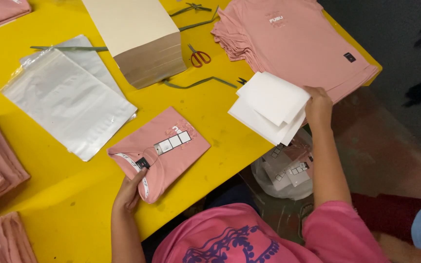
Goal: Folding t-shirts around cardboard inserts and placing them into clear plastic bags for retail packaging.
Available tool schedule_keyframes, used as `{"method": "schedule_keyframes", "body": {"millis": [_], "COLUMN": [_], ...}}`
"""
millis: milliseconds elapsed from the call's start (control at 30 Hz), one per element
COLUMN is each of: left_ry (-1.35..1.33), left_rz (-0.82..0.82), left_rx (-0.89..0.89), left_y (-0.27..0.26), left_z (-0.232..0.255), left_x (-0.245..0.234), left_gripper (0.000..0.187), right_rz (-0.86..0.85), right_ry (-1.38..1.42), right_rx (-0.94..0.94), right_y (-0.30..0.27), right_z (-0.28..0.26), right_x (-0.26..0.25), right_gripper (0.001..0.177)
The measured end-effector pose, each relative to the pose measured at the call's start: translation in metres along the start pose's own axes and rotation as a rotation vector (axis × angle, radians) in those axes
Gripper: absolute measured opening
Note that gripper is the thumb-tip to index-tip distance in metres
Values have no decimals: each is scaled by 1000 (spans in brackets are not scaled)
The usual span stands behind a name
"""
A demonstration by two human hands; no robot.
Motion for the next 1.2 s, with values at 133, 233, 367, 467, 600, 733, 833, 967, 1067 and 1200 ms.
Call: {"method": "schedule_keyframes", "body": {"millis": [133,233,367,467,600,733,833,967,1067,1200], "left_ry": [-34,-52,-46,-51,-36,-110,-206,-271,-326,-309], "left_rz": [-13,-28,-24,6,62,172,191,316,363,352], "left_rx": [24,55,-65,-17,119,139,247,224,303,398], "left_y": [0,-8,-35,-40,-71,-98,-122,-159,-181,-184], "left_z": [-4,7,39,44,66,55,49,43,53,35], "left_x": [-1,4,16,9,-6,-48,-74,-91,-86,-102], "left_gripper": [63,59,71,70,73,63,59,52,36,26], "right_rz": [-149,77,207,322,331,274,352,524,393,269], "right_ry": [-2,-72,-245,-222,-25,328,608,955,876,935], "right_rx": [26,-97,-205,-287,-456,-452,-296,407,538,629], "right_y": [8,19,12,-5,-30,-44,-43,-63,-98,-156], "right_z": [-11,0,-3,-73,-151,-197,-192,-109,-123,-109], "right_x": [-9,-49,-100,-137,-158,-145,-119,-29,38,125], "right_gripper": [41,30,48,55,44,24,19,14,28,24]}}
Point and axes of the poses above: each hand's wrist, its own y-axis towards the middle knuckle, its own x-axis out of the palm, z = x × y, the point moved 5 cm from there along y, towards the middle knuckle, and after that the axes turned 13 degrees about y, right-handed, at the moved point
